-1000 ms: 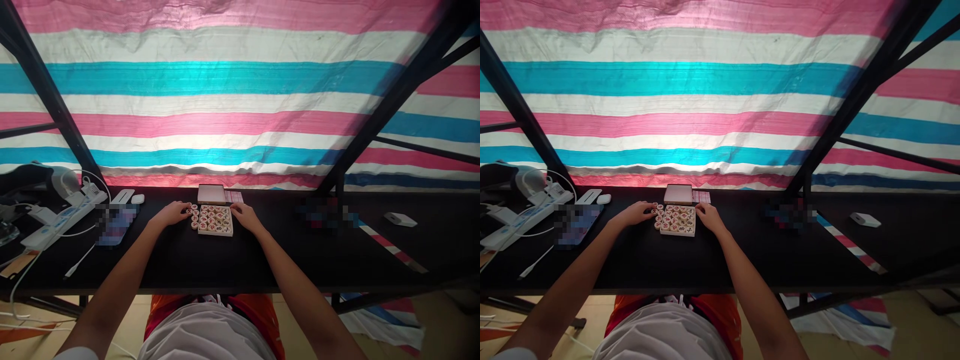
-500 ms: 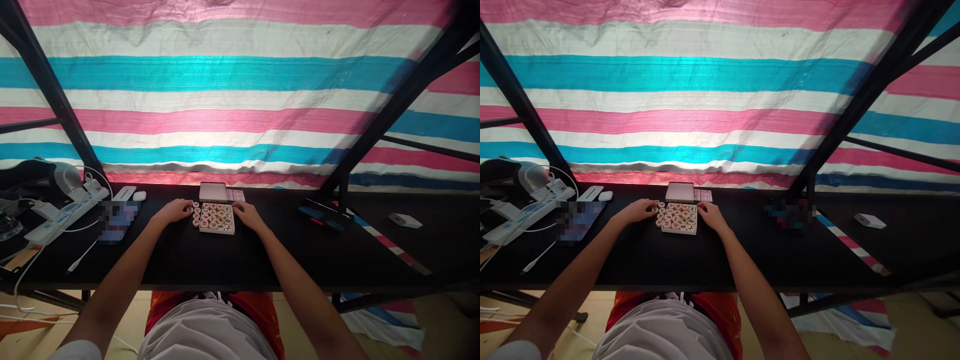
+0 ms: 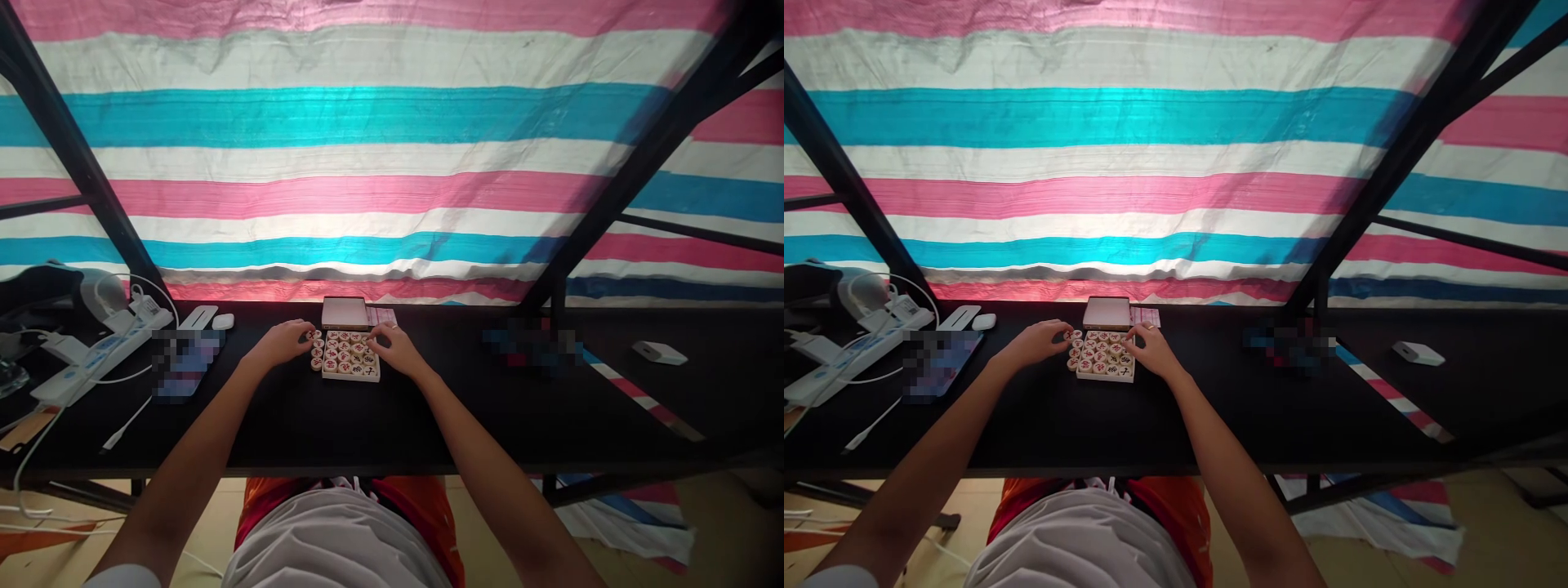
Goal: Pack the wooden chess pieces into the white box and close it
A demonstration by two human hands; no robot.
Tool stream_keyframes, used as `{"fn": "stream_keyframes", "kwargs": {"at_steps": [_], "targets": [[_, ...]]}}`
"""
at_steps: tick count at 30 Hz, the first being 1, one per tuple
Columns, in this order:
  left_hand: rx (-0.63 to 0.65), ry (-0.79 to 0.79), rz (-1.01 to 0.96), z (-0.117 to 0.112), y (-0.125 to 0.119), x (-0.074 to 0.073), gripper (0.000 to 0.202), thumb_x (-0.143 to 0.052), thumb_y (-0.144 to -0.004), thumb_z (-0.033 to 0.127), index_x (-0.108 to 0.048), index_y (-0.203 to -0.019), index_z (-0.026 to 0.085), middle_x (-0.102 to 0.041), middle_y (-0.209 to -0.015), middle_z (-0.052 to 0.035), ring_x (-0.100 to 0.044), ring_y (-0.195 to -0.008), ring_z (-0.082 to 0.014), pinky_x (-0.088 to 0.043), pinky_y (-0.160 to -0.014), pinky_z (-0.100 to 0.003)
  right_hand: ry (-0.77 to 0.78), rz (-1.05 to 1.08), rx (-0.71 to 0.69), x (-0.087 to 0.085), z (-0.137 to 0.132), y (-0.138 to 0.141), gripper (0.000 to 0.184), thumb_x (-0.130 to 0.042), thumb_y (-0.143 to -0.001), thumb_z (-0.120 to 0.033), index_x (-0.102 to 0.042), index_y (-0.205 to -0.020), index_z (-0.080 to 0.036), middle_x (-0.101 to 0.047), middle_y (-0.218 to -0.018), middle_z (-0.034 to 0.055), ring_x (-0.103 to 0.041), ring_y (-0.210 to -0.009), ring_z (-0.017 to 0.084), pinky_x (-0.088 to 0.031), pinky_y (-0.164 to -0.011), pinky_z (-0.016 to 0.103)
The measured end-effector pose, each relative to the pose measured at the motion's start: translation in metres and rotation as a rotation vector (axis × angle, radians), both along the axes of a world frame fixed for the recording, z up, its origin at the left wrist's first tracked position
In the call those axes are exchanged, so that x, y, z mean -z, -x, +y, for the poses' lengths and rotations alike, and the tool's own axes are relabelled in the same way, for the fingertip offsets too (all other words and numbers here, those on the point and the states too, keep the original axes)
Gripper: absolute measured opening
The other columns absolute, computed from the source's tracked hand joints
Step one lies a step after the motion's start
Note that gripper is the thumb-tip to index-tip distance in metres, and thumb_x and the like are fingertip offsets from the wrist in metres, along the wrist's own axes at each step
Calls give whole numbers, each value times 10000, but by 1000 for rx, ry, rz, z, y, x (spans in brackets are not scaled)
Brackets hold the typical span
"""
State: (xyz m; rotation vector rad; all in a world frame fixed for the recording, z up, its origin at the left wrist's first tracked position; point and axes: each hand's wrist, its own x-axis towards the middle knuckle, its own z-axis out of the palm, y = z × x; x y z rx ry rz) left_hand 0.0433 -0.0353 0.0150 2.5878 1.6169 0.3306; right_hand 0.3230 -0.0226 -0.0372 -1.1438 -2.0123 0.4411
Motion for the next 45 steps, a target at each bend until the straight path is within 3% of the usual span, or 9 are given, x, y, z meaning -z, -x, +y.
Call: {"fn": "stream_keyframes", "kwargs": {"at_steps": [4,9,17,26,31,34,39,42,45], "targets": [[74,-92,-85,-6,-9,-3,311,-452,-848,377,-597,-1078,224,-630,-1012,-34,-589,-941,-196,-442,-816,-269,4,-51,-82,-3,-6,5,131,-574,-775,-269,-690,-793,-210,-575,-1047,65,-530,-1011,194,-383,-942,347],[173,-103,-132,-13,-23,-3,275,-457,-854,360,-600,-1044,222,-625,-1033,-39,-572,-960,-188,-429,-873,-284,-9,-66,-125,-2,-6,5,130,-584,-749,-209,-707,-789,-221,-578,-1073,59,-523,-1041,203,-374,-967,367],[351,-111,-197,-25,-51,8,199,-483,-870,341,-620,-952,223,-650,-962,-30,-581,-939,-178,-409,-850,-271,4,-105,-128,-1,-7,7,278,-503,-752,-129,-724,-881,-238,-563,-1137,56,-494,-1114,207,-337,-1015,364],[367,-158,-168,-20,-72,24,151,-533,-859,305,-649,-890,213,-677,-884,-26,-582,-918,-188,-375,-897,-324,-5,-20,82,4,5,0,254,-483,-775,-162,-664,-947,-207,-616,-967,55,-559,-928,183,-431,-869,327],[405,-175,-113,-18,-69,22,270,-459,-904,370,-680,-887,215,-665,-951,-45,-565,-968,-202,-370,-908,-340,24,-48,117,7,8,-2,237,-489,-784,-181,-658,-950,-188,-625,-968,64,-569,-894,178,-431,-846,314],[324,-169,-147,-12,-55,15,300,-428,-910,377,-676,-949,214,-649,-1000,-57,-558,-972,-200,-392,-902,-332,37,-56,120,8,8,-2,230,-494,-786,-182,-656,-948,-191,-630,-969,62,-570,-905,178,-432,-842,310],[9,-152,-82,12,-8,16,303,-408,-886,290,-645,-1048,191,-623,-1053,-83,-538,-998,-231,-411,-902,-355,62,-47,122,10,11,-4,221,-498,-788,-184,-658,-941,-190,-640,-948,62,-583,-895,174,-437,-839,306],[-49,-13,-28,23,11,23,297,-431,-861,283,-622,-1076,207,-612,-1082,-72,-542,-1021,-233,-431,-869,-332,67,-49,106,10,11,-5,215,-500,-789,-188,-662,-931,-195,-648,-931,53,-588,-880,170,-441,-828,302],[-85,36,25,25,14,27,267,-455,-836,291,-605,-1047,225,-612,-1074,-63,-540,-1029,-236,-450,-802,-305,76,-57,105,8,9,-4,215,-500,-790,-189,-666,-926,-202,-654,-907,44,-589,-860,168,-444,-815,300]]}}
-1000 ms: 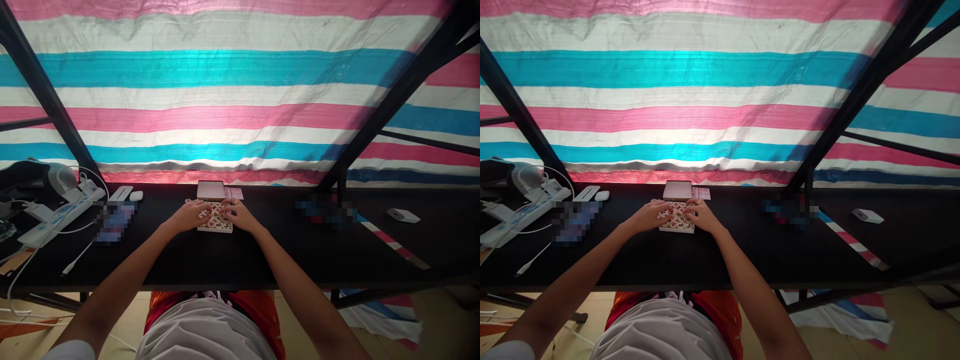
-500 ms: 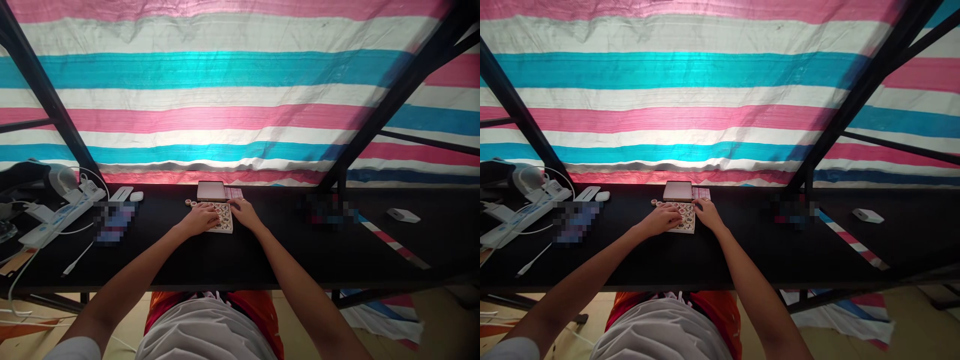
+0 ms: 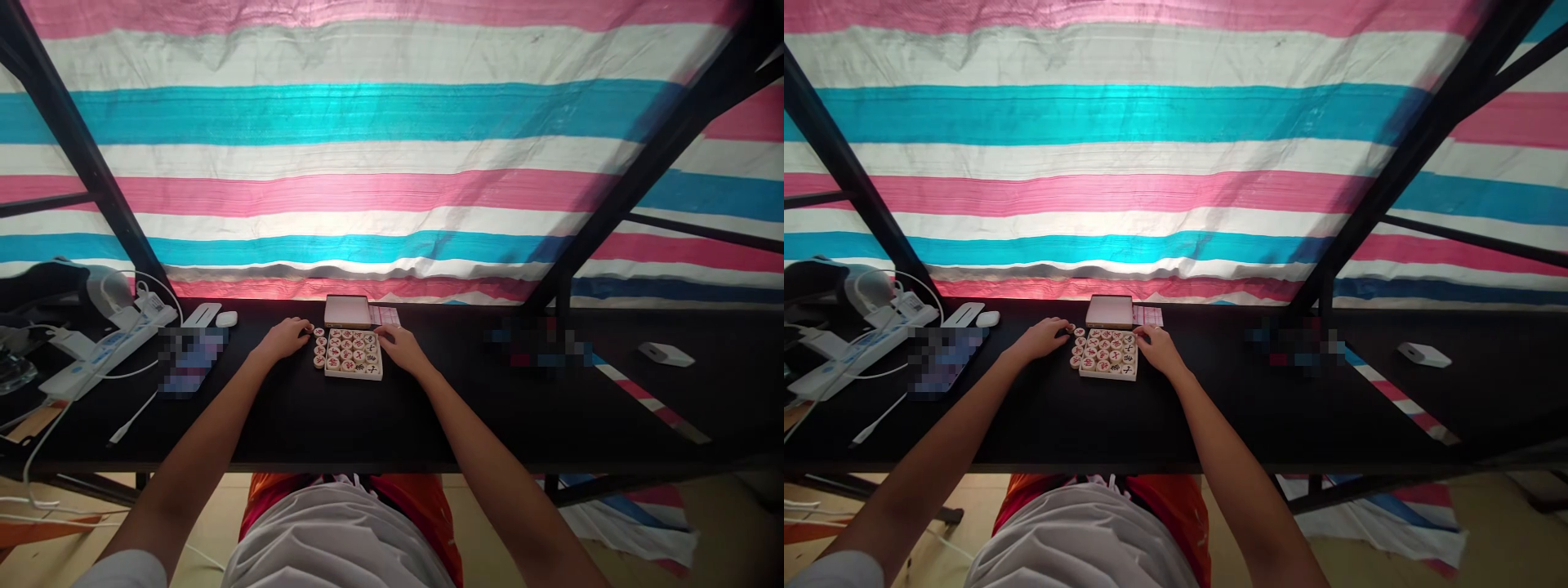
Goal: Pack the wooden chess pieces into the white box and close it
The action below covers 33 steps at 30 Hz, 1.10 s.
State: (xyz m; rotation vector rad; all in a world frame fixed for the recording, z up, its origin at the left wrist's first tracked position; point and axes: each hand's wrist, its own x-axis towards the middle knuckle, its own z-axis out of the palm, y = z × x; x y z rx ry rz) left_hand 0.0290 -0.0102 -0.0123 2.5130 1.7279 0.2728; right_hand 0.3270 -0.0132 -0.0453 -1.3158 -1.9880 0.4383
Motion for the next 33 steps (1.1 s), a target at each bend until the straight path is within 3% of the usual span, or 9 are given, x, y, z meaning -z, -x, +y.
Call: {"fn": "stream_keyframes", "kwargs": {"at_steps": [9,11,14,20,27,33], "targets": [[-67,-64,103,-12,-8,-13,186,-445,-837,292,-609,-855,207,-626,-878,-61,-586,-847,-225,-448,-686,-294,22,-6,-10,-2,-2,-1,211,-497,-802,-201,-676,-915,-206,-674,-900,39,-596,-847,166,-443,-805,294],[-3,-142,60,-18,-15,-19,196,-454,-845,307,-616,-871,200,-628,-873,-62,-578,-859,-225,-447,-739,-308,25,-7,-17,-1,-1,-1,210,-496,-805,-204,-674,-917,-204,-675,-907,41,-596,-852,168,-442,-807,295],[200,-250,-55,-30,-32,-26,219,-448,-876,319,-628,-899,197,-636,-935,-59,-556,-924,-206,-414,-860,-314,32,-8,-23,-1,-1,-1,212,-493,-808,-201,-672,-922,-203,-678,-908,40,-596,-859,172,-441,-812,300],[562,-139,-202,-50,-71,-15,224,-469,-902,346,-663,-917,233,-655,-988,-34,-567,-969,-170,-387,-917,-276,31,-17,-19,-1,-1,0,210,-491,-812,-193,-672,-918,-197,-680,-903,43,-598,-862,172,-439,-827,306],[607,-163,-254,-51,-83,4,229,-476,-912,308,-694,-898,240,-687,-971,-7,-575,-951,-144,-381,-916,-264,43,-6,-23,-1,-1,0,210,-493,-814,-197,-673,-920,-196,-681,-905,41,-600,-856,167,-439,-821,298],[579,-208,-195,-50,-77,-7,272,-488,-897,352,-688,-808,190,-673,-863,-36,-582,-878,-164,-407,-864,-272,39,-7,-28,0,0,-1,217,-489,-816,-208,-678,-922,-194,-681,-915,42,-600,-857,170,-441,-812,296]]}}
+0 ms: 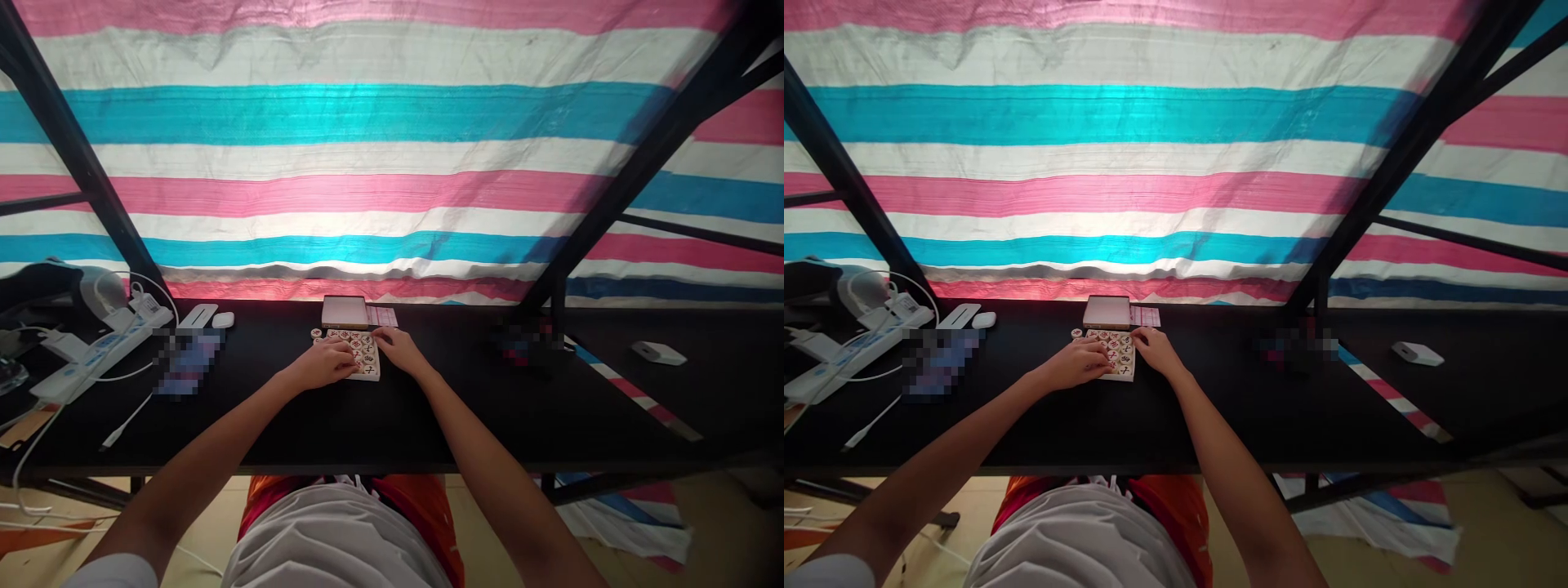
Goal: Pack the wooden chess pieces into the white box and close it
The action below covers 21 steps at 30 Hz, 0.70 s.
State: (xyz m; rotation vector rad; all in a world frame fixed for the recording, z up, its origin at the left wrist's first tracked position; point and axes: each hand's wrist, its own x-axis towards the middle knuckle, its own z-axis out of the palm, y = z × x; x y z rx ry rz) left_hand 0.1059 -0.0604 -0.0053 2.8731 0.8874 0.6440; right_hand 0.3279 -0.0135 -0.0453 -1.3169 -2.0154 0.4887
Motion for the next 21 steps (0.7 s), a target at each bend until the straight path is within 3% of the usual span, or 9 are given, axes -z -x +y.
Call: {"fn": "stream_keyframes", "kwargs": {"at_steps": [2,7,10,16,21], "targets": [[-74,-7,-2,7,11,-4,269,-466,-903,340,-684,-851,191,-670,-898,-42,-583,-886,-169,-416,-852,-273,8,-4,2,-1,0,0,217,-490,-812,-204,-676,-923,-200,-683,-918,40,-601,-866,172,-441,-813,296],[-442,33,102,37,53,4,362,-355,-878,137,-619,-1121,188,-641,-1099,-61,-562,-996,-199,-429,-868,-295,11,1,2,-1,-1,0,215,-489,-810,-200,-675,-920,-199,-684,-926,46,-605,-869,176,-443,-815,303],[-483,116,212,48,66,12,450,-355,-831,84,-571,-1203,213,-606,-1196,-40,-541,-1059,-197,-413,-906,-286,2,0,-4,0,1,0,216,-489,-810,-200,-674,-921,-189,-683,-916,51,-604,-857,176,-444,-813,307],[-556,104,259,46,63,10,246,-447,-851,271,-613,-1022,209,-649,-1047,-59,-568,-963,-223,-447,-795,-289,-6,4,-9,0,1,-1,213,-489,-807,-200,-671,-917,-192,-683,-913,50,-606,-849,176,-444,-808,307],[-602,130,262,45,67,4,170,-476,-843,314,-599,-908,217,-662,-912,-44,-597,-857,-211,-440,-669,-265,-4,-4,-14,-1,0,0,220,-484,-810,-217,-666,-933,-201,-679,-868,38,-602,-804,173,-448,-766,304]]}}
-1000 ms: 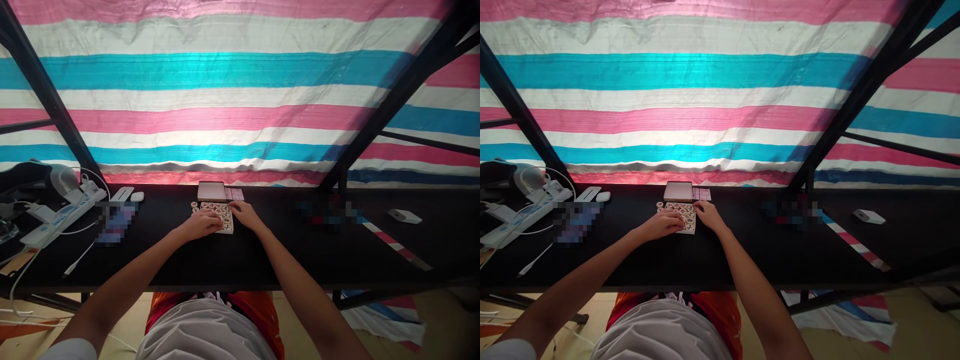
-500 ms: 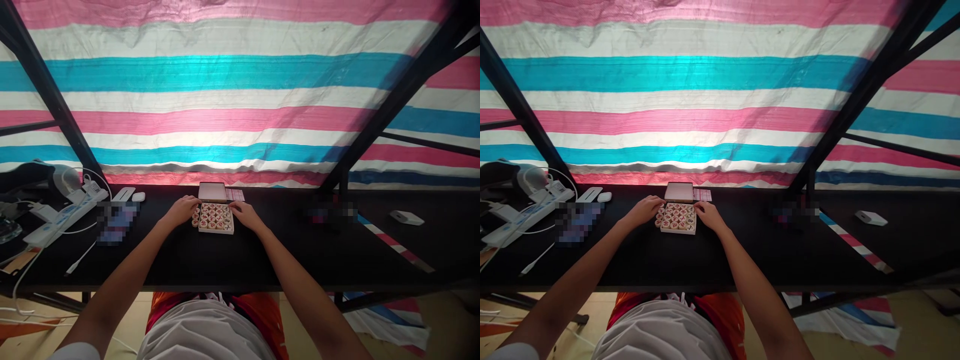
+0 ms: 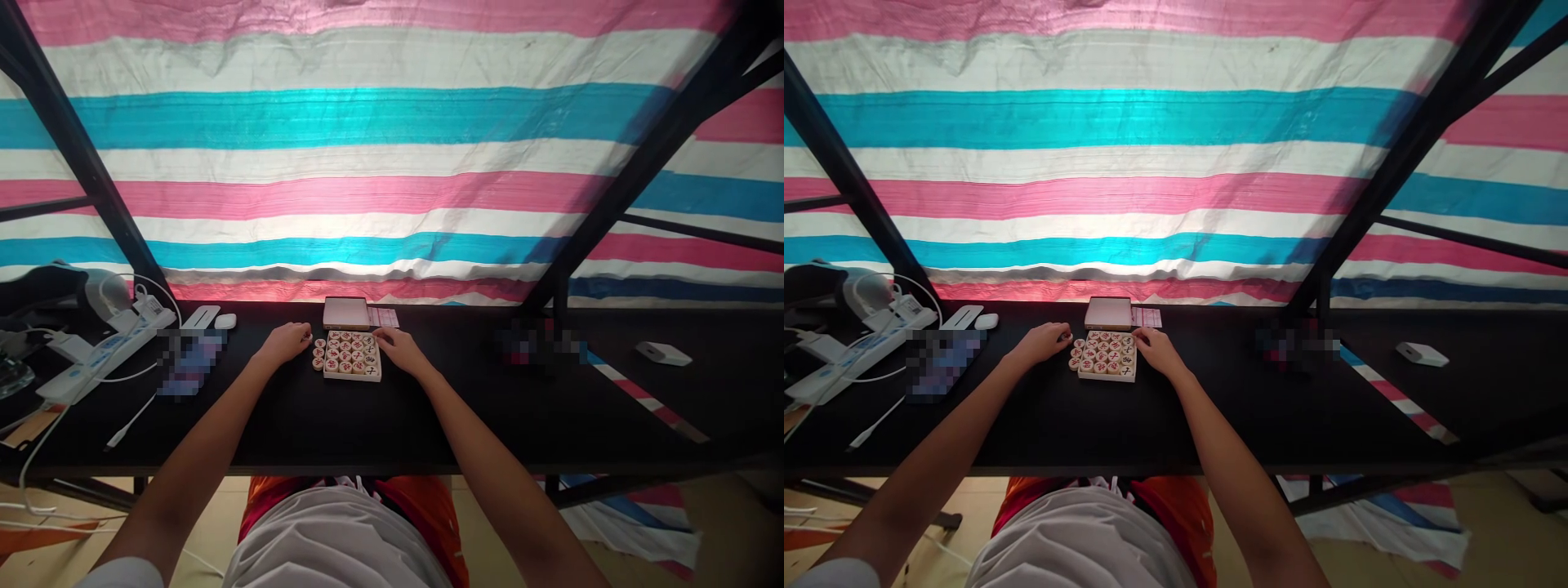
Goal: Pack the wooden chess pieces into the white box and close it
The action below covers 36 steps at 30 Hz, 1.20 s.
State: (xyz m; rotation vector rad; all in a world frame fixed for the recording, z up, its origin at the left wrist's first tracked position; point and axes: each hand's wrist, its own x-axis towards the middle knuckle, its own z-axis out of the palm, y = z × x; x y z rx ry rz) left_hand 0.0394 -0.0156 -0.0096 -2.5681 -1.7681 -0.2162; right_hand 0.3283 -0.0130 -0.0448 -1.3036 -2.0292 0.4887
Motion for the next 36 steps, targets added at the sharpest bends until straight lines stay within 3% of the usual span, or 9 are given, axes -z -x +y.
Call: {"fn": "stream_keyframes", "kwargs": {"at_steps": [4,8,13,18,22,25,29,32,36], "targets": [[87,-102,-125,-5,-3,-7,205,-476,-861,361,-614,-914,219,-659,-898,-31,-602,-842,-192,-451,-695,-269,-74,61,50,-3,-2,1,223,-489,-806,-232,-660,-944,-193,-676,-863,46,-599,-804,181,-453,-762,312],[367,-268,-292,-21,-26,-12,266,-475,-887,418,-632,-927,206,-669,-941,-38,-601,-882,-170,-457,-796,-273,-200,227,114,-16,-16,9,224,-491,-830,-304,-660,-929,-196,-677,-877,50,-598,-756,174,-464,-717,303],[540,-449,-364,-40,-60,-5,261,-495,-892,412,-603,-950,181,-685,-896,-47,-616,-827,-159,-470,-804,-295,-76,266,-200,-29,-38,27,246,-536,-827,-383,-664,-943,-208,-684,-804,20,-613,-712,155,-465,-661,271],[507,-478,-310,-42,-69,-3,296,-482,-892,438,-581,-982,175,-673,-894,-52,-612,-830,-174,-472,-796,-310,92,388,-264,-22,-36,32,318,-580,-786,-455,-631,-958,-193,-698,-806,26,-629,-708,162,-476,-652,276],[312,-352,-231,-27,-40,-12,284,-419,-919,395,-605,-972,186,-650,-938,-62,-599,-879,-186,-463,-796,-299,54,370,-5,-13,-20,23,297,-610,-745,-458,-608,-890,-198,-695,-769,21,-628,-699,168,-468,-668,288],[180,-139,-222,-12,-8,-13,284,-401,-902,333,-625,-1023,207,-645,-972,-52,-603,-872,-187,-465,-758,-282,27,271,110,-8,-10,15,227,-590,-755,-425,-605,-786,-201,-685,-754,22,-625,-721,174,-458,-706,296],[194,131,-231,-1,13,-6,330,-447,-826,319,-652,-1068,225,-654,-1004,-42,-602,-896,-190,-451,-793,-265,-67,97,138,-1,-2,12,176,-558,-776,-363,-611,-730,-202,-648,-779,28,-584,-772,178,-430,-758,309],[199,170,-192,-3,9,-3,346,-440,-818,343,-673,-1045,224,-659,-993,-55,-594,-914,-209,-439,-806,-274,-86,46,136,3,2,13,161,-546,-782,-333,-617,-738,-196,-620,-800,34,-562,-795,176,-417,-774,303],[178,146,-174,-8,0,-3,417,-470,-824,392,-584,-1193,238,-644,-1037,-61,-576,-969,-220,-435,-825,-279,-57,49,149,3,2,13,203,-517,-808,-351,-626,-762,-185,-603,-814,43,-560,-801,179,-415,-777,301]]}}
